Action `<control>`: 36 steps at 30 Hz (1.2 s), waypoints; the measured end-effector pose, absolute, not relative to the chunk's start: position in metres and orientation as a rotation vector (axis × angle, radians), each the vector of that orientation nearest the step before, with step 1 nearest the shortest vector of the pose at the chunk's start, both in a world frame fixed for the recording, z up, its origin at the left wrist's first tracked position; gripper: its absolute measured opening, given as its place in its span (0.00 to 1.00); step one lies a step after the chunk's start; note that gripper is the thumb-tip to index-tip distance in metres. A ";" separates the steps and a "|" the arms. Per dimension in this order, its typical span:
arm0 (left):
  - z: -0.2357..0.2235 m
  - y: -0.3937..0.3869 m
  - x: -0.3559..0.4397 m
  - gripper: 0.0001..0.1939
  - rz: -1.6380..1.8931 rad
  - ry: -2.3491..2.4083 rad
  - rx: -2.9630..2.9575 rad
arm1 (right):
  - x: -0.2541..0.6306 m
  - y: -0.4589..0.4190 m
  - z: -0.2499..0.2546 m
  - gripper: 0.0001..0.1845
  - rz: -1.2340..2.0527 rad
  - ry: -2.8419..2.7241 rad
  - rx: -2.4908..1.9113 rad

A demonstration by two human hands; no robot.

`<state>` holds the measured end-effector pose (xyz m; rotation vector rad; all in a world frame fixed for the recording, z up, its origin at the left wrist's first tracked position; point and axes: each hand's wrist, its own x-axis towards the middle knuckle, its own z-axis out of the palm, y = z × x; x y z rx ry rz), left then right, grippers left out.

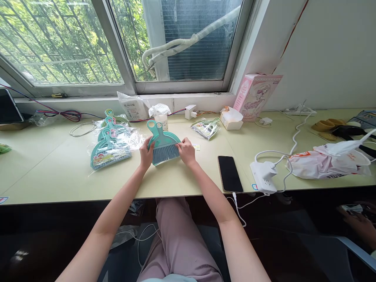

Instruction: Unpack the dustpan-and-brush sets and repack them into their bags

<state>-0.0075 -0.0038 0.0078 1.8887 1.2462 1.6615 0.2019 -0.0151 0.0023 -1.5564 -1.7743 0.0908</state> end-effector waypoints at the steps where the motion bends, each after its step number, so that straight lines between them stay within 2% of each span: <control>1: 0.008 -0.004 -0.008 0.21 1.665 1.248 1.889 | 0.203 -0.015 0.003 0.18 0.129 -1.788 -1.556; 5: 0.007 -0.004 -0.009 0.21 1.678 1.234 1.882 | 0.208 -0.011 0.005 0.15 0.350 -1.872 -1.478; 14: 0.006 0.006 -0.013 0.24 1.484 1.197 1.868 | 0.202 -0.010 -0.005 0.12 0.550 -1.697 -1.304; 25: 0.007 0.002 -0.009 0.23 1.526 1.190 1.773 | 0.200 -0.020 0.011 0.11 0.131 -1.967 -1.617; 32: 0.000 0.007 -0.007 0.30 1.374 1.031 1.832 | 0.195 -0.018 0.005 0.13 0.090 -1.788 -1.820; 36: -0.001 0.005 -0.004 0.25 1.379 1.070 1.807 | 0.197 -0.015 0.002 0.13 0.098 -1.754 -1.793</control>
